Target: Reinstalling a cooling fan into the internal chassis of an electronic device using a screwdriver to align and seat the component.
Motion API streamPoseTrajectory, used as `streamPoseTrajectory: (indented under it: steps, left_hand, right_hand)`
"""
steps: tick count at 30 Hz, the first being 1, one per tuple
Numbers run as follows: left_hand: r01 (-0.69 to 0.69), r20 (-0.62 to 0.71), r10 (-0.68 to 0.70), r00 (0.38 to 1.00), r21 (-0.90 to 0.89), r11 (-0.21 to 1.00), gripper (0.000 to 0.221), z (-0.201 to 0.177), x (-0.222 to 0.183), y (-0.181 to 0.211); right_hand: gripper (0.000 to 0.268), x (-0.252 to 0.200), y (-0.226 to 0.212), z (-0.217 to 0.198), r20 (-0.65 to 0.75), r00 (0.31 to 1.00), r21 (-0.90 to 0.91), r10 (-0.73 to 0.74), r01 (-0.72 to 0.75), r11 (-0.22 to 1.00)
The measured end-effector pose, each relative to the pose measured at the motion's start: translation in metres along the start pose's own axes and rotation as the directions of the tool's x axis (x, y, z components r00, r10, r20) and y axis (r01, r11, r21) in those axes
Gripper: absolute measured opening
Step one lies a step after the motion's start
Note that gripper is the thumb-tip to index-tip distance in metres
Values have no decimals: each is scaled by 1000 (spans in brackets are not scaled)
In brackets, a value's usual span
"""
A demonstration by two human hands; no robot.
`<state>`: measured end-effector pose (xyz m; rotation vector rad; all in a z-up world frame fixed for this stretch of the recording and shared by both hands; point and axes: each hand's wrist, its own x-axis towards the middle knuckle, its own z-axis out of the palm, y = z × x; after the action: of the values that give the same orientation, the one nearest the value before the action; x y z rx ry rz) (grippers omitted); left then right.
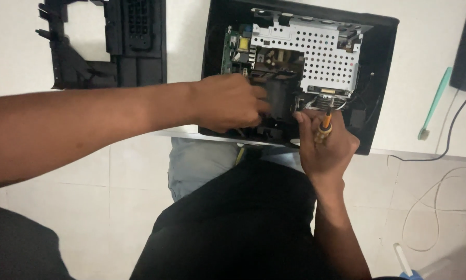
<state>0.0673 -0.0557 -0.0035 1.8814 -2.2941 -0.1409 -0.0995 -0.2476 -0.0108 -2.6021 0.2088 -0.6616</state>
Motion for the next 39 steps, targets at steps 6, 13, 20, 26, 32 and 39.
streamPoseTrajectory:
  steps: [6, 13, 20, 26, 32, 39]
  left_hand:
    - [8, 28, -9, 1000, 47, 999, 10, 9, -4, -6]
    - [49, 157, -63, 986, 90, 995, 24, 3, 3, 1]
    - [79, 209, -118, 971, 184, 980, 58, -17, 9, 4]
    - [360, 26, -367, 930, -274, 892, 100, -78, -34, 4]
    - [392, -372, -864, 338, -779, 489, 62, -11, -72, 52]
    - [-187, 202, -976, 87, -958, -215, 99, 52, -27, 101]
  right_hand:
    - [38, -6, -11, -4, 33, 999, -100, -4, 8, 995]
    - [37, -9, -5, 0, -84, 992, -24, -92, 90, 996]
    - [32, -8, 9, -1, -52, 992, -44, -114, 112, 993]
    - [25, -4, -1, -11, 10, 1000, 122, -29, 27, 992]
    - [22, -1, -13, -14, -59, 992, 219, 116, -101, 971]
    - [34, 15, -33, 4, 55, 994, 315, -92, 70, 946]
